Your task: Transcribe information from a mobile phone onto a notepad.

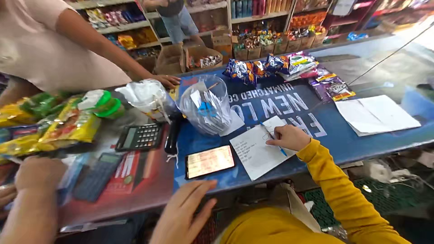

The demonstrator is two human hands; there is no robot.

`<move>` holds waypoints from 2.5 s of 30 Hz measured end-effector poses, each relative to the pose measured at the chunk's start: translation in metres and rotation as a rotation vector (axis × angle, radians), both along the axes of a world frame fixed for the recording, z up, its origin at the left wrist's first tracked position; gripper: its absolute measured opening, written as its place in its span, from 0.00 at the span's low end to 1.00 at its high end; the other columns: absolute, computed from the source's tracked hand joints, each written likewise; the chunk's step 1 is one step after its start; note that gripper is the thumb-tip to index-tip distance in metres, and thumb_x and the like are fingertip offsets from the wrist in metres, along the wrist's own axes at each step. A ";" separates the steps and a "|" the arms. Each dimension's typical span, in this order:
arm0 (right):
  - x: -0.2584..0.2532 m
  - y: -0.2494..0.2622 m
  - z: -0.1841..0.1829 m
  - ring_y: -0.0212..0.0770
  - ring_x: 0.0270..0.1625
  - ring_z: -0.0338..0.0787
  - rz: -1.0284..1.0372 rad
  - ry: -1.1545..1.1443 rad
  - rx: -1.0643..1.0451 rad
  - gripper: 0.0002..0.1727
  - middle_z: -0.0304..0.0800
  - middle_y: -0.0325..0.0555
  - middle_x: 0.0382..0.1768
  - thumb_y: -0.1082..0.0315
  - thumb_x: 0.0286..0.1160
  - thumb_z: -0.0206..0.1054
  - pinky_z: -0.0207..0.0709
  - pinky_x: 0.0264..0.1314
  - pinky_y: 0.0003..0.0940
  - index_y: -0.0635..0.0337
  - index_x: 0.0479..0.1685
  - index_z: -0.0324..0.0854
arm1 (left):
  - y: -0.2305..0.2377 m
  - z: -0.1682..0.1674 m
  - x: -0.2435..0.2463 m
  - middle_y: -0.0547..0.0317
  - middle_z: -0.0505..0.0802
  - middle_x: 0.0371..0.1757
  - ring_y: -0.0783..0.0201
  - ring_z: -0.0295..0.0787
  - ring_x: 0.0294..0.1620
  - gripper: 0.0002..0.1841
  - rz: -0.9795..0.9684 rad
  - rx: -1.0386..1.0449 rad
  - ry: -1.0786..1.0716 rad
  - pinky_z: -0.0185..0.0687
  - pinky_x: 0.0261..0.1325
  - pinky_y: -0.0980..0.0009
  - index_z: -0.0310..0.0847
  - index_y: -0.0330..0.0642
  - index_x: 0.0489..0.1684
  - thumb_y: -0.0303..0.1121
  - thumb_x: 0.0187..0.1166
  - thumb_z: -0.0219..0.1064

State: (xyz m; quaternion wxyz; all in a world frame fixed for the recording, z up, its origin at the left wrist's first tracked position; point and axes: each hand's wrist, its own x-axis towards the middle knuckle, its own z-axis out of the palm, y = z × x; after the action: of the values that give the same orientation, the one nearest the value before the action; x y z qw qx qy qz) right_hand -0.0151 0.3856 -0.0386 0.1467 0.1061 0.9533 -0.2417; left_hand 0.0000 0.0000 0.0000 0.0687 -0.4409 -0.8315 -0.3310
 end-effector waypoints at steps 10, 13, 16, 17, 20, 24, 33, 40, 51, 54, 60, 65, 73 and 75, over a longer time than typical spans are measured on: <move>0.011 0.056 -0.024 0.13 0.14 0.68 -0.429 0.531 -1.004 0.13 0.76 0.21 0.18 0.68 0.92 0.49 0.64 0.17 0.09 0.51 0.42 0.79 | 0.138 -0.106 0.030 0.40 0.92 0.60 0.33 0.85 0.68 0.12 -0.007 -0.006 -0.004 0.83 0.68 0.44 0.94 0.41 0.46 0.21 0.68 0.70; 0.000 0.058 -0.038 0.13 0.23 0.80 -0.571 0.784 -1.416 0.16 0.82 0.14 0.23 0.60 0.95 0.44 0.75 0.28 0.09 0.34 0.39 0.75 | 0.143 -0.106 0.040 0.33 0.89 0.65 0.27 0.79 0.73 0.17 -0.008 0.042 -0.126 0.75 0.75 0.41 0.91 0.35 0.51 0.15 0.65 0.68; -0.004 0.048 -0.042 0.18 0.31 0.86 -0.533 0.681 -1.284 0.11 0.85 0.17 0.29 0.60 0.94 0.45 0.81 0.36 0.16 0.34 0.45 0.72 | 0.150 -0.108 0.038 0.33 0.87 0.67 0.27 0.77 0.76 0.23 0.009 0.029 -0.117 0.72 0.78 0.39 0.90 0.38 0.57 0.17 0.60 0.69; -0.004 0.047 -0.043 0.19 0.36 0.88 -0.477 0.648 -1.177 0.12 0.87 0.19 0.34 0.59 0.94 0.44 0.83 0.38 0.16 0.37 0.50 0.74 | 0.153 -0.109 0.037 0.33 0.87 0.67 0.27 0.77 0.76 0.23 0.015 0.035 -0.113 0.72 0.77 0.38 0.90 0.39 0.58 0.18 0.60 0.70; -0.012 0.049 -0.047 0.24 0.50 0.88 -0.317 0.609 -0.869 0.19 0.86 0.29 0.48 0.63 0.90 0.42 0.84 0.52 0.23 0.58 0.69 0.73 | 0.158 -0.112 0.033 0.33 0.87 0.67 0.28 0.78 0.75 0.21 0.019 0.056 -0.132 0.72 0.77 0.39 0.90 0.40 0.59 0.23 0.64 0.70; -0.018 0.055 -0.052 0.21 0.45 0.87 -0.203 0.652 -0.651 0.15 0.84 0.31 0.46 0.69 0.82 0.61 0.85 0.51 0.21 0.64 0.62 0.73 | 0.152 -0.108 0.026 0.36 0.86 0.72 0.31 0.77 0.77 0.24 -0.090 -0.003 -0.153 0.72 0.79 0.43 0.87 0.41 0.66 0.24 0.66 0.74; -0.016 0.053 -0.048 0.17 0.33 0.87 -0.243 0.702 -0.556 0.19 0.85 0.16 0.33 0.54 0.95 0.39 0.85 0.43 0.19 0.54 0.63 0.70 | 0.129 -0.116 -0.013 0.44 0.89 0.71 0.45 0.83 0.76 0.19 -0.390 0.000 0.068 0.75 0.78 0.59 0.84 0.31 0.66 0.15 0.78 0.58; -0.018 0.050 -0.046 0.16 0.34 0.88 -0.321 0.676 -0.520 0.13 0.87 0.14 0.34 0.61 0.93 0.45 0.84 0.42 0.15 0.50 0.58 0.74 | 0.117 -0.112 -0.024 0.41 0.92 0.58 0.48 0.90 0.63 0.18 -0.475 0.056 -0.003 0.83 0.68 0.66 0.85 0.30 0.63 0.14 0.77 0.59; -0.009 0.028 -0.037 0.17 0.48 0.85 -0.067 0.777 -0.267 0.15 0.87 0.31 0.47 0.65 0.82 0.61 0.81 0.56 0.20 0.68 0.56 0.77 | 0.117 -0.114 -0.037 0.46 0.92 0.60 0.51 0.90 0.60 0.19 -0.597 0.032 0.057 0.83 0.63 0.67 0.83 0.28 0.64 0.12 0.76 0.57; -0.003 -0.014 -0.024 0.32 0.56 0.87 0.204 0.719 -0.216 0.19 0.90 0.52 0.47 0.63 0.74 0.68 0.78 0.65 0.28 0.72 0.51 0.78 | 0.117 -0.114 -0.036 0.47 0.92 0.60 0.51 0.90 0.63 0.18 -0.583 0.042 0.073 0.81 0.67 0.66 0.83 0.29 0.63 0.12 0.76 0.58; -0.003 -0.045 -0.035 0.40 0.73 0.82 0.439 0.643 -0.311 0.25 0.91 0.47 0.59 0.56 0.69 0.76 0.64 0.84 0.31 0.56 0.60 0.73 | 0.115 -0.115 -0.035 0.45 0.91 0.63 0.48 0.87 0.69 0.18 -0.599 0.033 0.023 0.80 0.71 0.62 0.82 0.29 0.62 0.14 0.77 0.57; 0.006 -0.026 -0.040 0.32 0.72 0.83 0.212 0.655 -0.398 0.22 0.90 0.42 0.62 0.54 0.79 0.69 0.73 0.77 0.31 0.58 0.62 0.74 | 0.113 -0.115 -0.038 0.47 0.92 0.64 0.48 0.86 0.71 0.19 -0.609 -0.005 0.034 0.81 0.70 0.62 0.82 0.30 0.66 0.14 0.78 0.57; 0.008 -0.028 -0.056 0.18 0.54 0.90 -0.034 0.714 -0.570 0.12 0.91 0.17 0.48 0.58 0.94 0.50 0.84 0.60 0.20 0.45 0.53 0.80 | 0.055 -0.081 -0.061 0.46 0.93 0.50 0.55 0.92 0.55 0.11 -0.560 0.238 -0.179 0.85 0.60 0.68 0.85 0.37 0.56 0.26 0.87 0.57; 0.008 -0.027 -0.056 0.18 0.54 0.89 -0.023 0.713 -0.556 0.13 0.91 0.17 0.48 0.58 0.94 0.49 0.83 0.61 0.20 0.46 0.54 0.80 | 0.026 -0.085 -0.061 0.53 0.89 0.53 0.60 0.86 0.60 0.11 -0.290 0.241 -0.110 0.79 0.66 0.69 0.82 0.48 0.60 0.35 0.88 0.60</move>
State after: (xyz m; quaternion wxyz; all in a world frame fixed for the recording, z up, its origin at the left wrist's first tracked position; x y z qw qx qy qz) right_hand -0.0066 0.3588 -0.0945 -0.1708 -0.0168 0.8419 -0.5117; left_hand -0.0610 0.0263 -0.0850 0.0269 -0.5259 -0.7161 -0.4581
